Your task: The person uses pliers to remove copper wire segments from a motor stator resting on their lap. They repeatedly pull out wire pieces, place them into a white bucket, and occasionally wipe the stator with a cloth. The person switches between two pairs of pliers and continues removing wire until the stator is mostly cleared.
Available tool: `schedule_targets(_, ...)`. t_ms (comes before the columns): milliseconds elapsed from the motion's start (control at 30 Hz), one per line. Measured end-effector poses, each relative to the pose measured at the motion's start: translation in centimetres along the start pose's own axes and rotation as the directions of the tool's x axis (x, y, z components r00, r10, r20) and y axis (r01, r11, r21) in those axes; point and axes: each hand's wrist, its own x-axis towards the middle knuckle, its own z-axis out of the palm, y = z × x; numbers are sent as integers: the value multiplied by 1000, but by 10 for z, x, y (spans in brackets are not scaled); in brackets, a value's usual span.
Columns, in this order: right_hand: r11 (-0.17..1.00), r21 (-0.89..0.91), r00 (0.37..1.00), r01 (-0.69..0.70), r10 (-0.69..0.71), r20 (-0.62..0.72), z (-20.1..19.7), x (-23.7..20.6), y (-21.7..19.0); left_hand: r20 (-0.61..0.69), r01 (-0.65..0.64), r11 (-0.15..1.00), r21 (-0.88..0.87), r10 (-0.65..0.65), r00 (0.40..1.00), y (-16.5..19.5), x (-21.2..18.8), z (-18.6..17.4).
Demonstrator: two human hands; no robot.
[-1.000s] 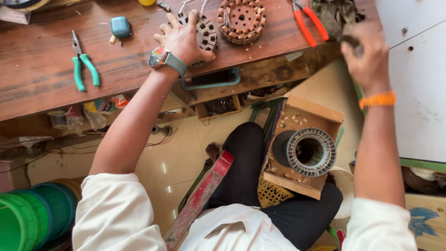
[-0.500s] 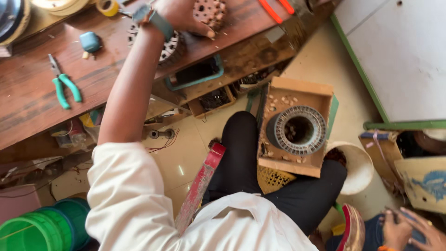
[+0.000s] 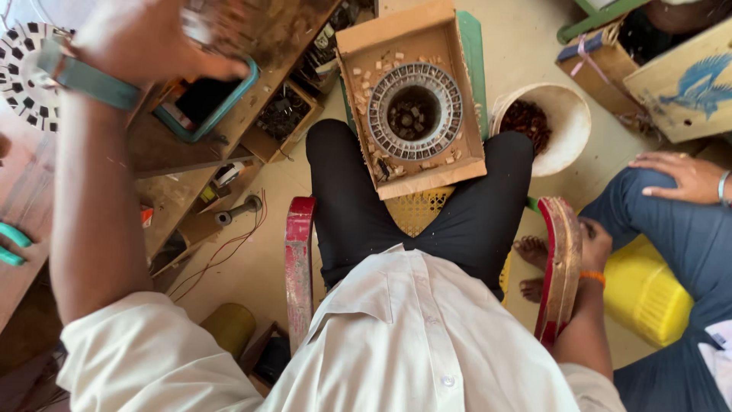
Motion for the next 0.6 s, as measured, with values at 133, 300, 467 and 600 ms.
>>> schedule_targets(133, 997, 70, 999, -15, 12, 40, 4, 0, 5, -184, -536, 844, 4, 527, 830, 86, 29, 32)
schedule_targets(300, 992, 118, 994, -39, 27, 102, 0, -15, 7, -159, -473, 863, 178, 499, 852, 173, 81, 105)
schedule_targets(467, 988, 142, 987, -54, 31, 157, -3, -17, 3, -159, -241, 958, 156, 265, 951, 207, 103, 175)
schedule_targets(600, 985, 159, 980, -69, 37, 195, -1, -18, 1, -204, 123, 991, -44, -129, 970, 228, 104, 217)
